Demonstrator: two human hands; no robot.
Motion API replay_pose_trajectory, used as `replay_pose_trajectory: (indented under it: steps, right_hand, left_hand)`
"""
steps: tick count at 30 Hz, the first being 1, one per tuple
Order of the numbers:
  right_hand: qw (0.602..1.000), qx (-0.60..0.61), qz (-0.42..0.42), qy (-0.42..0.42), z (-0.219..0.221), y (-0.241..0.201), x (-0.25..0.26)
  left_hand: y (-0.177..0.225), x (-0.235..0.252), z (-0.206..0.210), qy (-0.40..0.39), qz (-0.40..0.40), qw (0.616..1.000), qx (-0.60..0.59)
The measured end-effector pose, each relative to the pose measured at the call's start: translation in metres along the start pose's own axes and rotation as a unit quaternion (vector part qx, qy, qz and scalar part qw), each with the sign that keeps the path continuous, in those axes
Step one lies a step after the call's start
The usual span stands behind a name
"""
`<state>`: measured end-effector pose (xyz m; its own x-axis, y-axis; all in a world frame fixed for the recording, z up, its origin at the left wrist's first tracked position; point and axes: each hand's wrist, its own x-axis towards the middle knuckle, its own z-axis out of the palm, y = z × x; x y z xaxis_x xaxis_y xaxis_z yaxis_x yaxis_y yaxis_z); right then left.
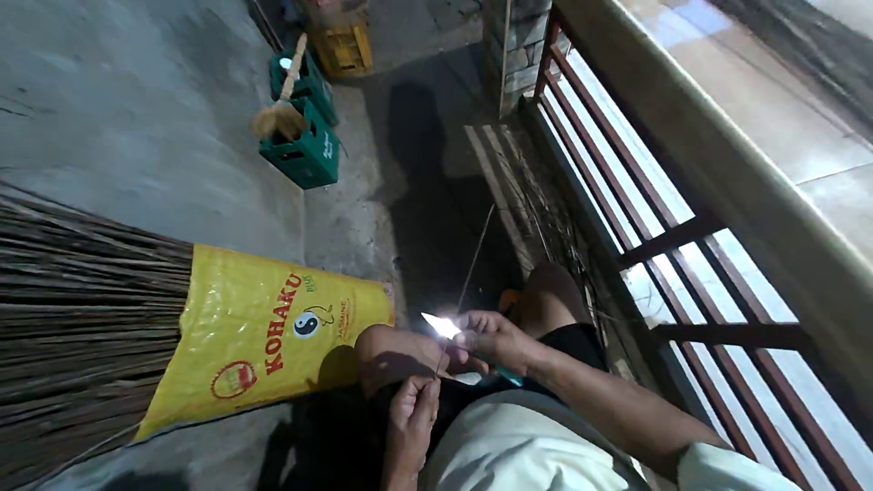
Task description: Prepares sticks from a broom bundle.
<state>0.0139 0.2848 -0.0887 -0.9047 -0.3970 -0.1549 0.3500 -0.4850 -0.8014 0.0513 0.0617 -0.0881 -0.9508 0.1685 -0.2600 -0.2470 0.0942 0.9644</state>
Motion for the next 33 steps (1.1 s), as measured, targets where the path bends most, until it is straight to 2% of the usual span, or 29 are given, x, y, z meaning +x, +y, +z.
replay_pose_trajectory:
  steps: [3, 7, 12, 19, 26, 29, 33]
  right_hand:
    - [1.000, 0.010, 0.000, 0.004, -0.003, 0.003, 0.002]
    - [1.000, -0.008, -0.007, 0.017, 0.009, 0.013, 0.003]
    - [0.999, -0.019, 0.023, -0.033, 0.023, 0.023, -0.001]
    - [0.997, 0.025, -0.027, 0.065, -0.014, -0.015, 0.003]
    - [0.999, -0.002, 0.029, -0.018, 0.013, 0.010, -0.005]
    - [0.998, 0.014, -0.001, 0.063, -0.007, -0.013, 0.004]
    - [0.985, 0.053, 0.009, 0.164, -0.044, -0.033, 0.018]
  left_hand:
    - [0.000, -0.001, 0.001, -0.009, -0.015, 1.000, -0.008]
    - [0.002, 0.006, 0.003, -0.008, 0.018, 1.000, 0.024]
    - [0.006, 0.012, 0.002, -0.013, 0.037, 0.999, 0.022]
    - [0.004, 0.000, -0.010, -0.045, -0.035, 0.998, -0.004]
    - [0.003, 0.005, -0.005, -0.056, -0.025, 0.998, -0.028]
    - [0.003, 0.001, -0.013, -0.060, -0.045, 0.997, -0.025]
    - [-0.002, -0.003, -0.021, -0.068, -0.073, 0.995, -0.009]
